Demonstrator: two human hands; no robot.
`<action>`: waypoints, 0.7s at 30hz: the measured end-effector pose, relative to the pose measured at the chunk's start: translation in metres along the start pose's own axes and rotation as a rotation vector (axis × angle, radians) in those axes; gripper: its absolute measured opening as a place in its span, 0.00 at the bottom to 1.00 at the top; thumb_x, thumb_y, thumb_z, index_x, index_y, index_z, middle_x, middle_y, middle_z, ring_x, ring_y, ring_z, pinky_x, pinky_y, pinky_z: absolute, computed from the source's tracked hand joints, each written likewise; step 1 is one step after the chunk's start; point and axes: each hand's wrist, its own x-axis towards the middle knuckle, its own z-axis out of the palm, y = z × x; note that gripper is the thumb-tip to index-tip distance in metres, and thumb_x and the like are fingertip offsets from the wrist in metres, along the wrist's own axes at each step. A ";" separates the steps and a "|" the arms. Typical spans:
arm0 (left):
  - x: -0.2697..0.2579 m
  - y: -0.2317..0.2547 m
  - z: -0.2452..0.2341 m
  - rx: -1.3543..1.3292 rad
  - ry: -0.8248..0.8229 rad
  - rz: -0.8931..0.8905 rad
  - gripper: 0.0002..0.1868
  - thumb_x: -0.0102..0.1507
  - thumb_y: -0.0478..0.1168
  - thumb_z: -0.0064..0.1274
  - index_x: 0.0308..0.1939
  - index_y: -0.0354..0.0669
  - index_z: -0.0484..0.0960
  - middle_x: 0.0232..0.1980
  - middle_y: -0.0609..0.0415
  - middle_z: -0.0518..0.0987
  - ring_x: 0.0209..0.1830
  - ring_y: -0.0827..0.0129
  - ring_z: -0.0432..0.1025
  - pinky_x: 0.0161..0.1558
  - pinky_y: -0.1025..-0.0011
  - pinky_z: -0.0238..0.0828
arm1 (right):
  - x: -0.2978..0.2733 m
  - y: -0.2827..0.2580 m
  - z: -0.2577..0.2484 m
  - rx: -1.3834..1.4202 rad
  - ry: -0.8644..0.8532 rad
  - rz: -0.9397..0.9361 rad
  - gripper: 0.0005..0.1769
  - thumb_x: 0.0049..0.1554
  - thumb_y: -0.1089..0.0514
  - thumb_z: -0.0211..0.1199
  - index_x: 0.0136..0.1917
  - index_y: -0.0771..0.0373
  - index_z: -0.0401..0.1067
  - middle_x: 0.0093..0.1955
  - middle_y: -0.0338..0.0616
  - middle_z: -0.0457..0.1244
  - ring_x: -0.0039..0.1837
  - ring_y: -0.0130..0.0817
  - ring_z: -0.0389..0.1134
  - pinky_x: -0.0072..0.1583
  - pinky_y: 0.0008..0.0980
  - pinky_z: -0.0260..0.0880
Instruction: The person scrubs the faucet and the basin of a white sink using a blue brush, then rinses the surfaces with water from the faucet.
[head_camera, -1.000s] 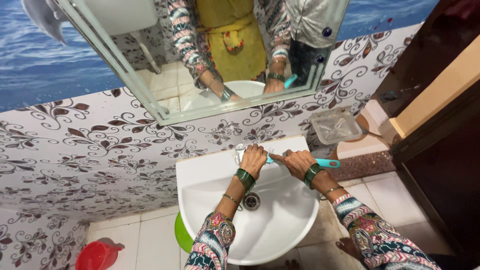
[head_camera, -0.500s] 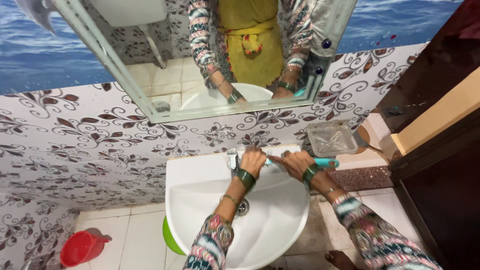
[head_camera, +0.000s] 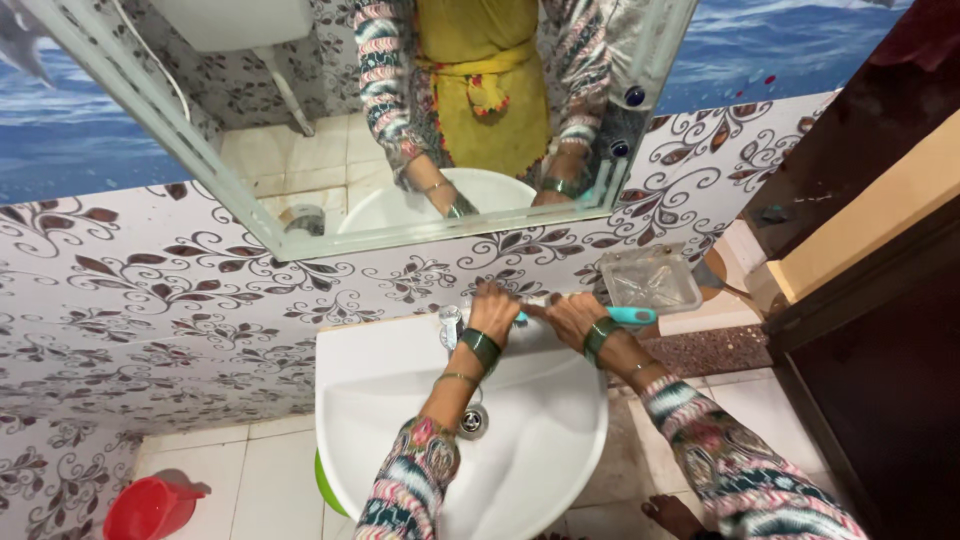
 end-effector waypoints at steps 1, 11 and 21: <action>0.007 -0.004 0.001 -0.007 -0.159 -0.058 0.11 0.48 0.34 0.58 0.35 0.46 0.85 0.39 0.45 0.80 0.47 0.53 0.73 0.53 0.57 0.68 | 0.008 0.002 0.001 -0.062 0.076 -0.017 0.35 0.60 0.63 0.53 0.77 0.36 0.59 0.42 0.50 0.67 0.37 0.42 0.71 0.39 0.40 0.73; -0.008 0.034 0.008 -0.006 -0.192 -0.107 0.14 0.54 0.31 0.58 0.44 0.44 0.87 0.48 0.47 0.80 0.54 0.57 0.74 0.57 0.62 0.71 | -0.025 0.010 0.010 -0.092 -0.039 -0.056 0.49 0.54 0.65 0.56 0.83 0.34 0.46 0.48 0.49 0.67 0.36 0.41 0.70 0.35 0.39 0.72; -0.001 0.040 0.002 -0.100 -0.054 -0.103 0.20 0.47 0.37 0.61 0.43 0.41 0.84 0.51 0.43 0.77 0.55 0.51 0.68 0.57 0.53 0.63 | -0.037 0.022 0.013 -0.078 -0.080 -0.013 0.42 0.61 0.59 0.51 0.82 0.31 0.42 0.57 0.57 0.65 0.41 0.48 0.74 0.39 0.44 0.75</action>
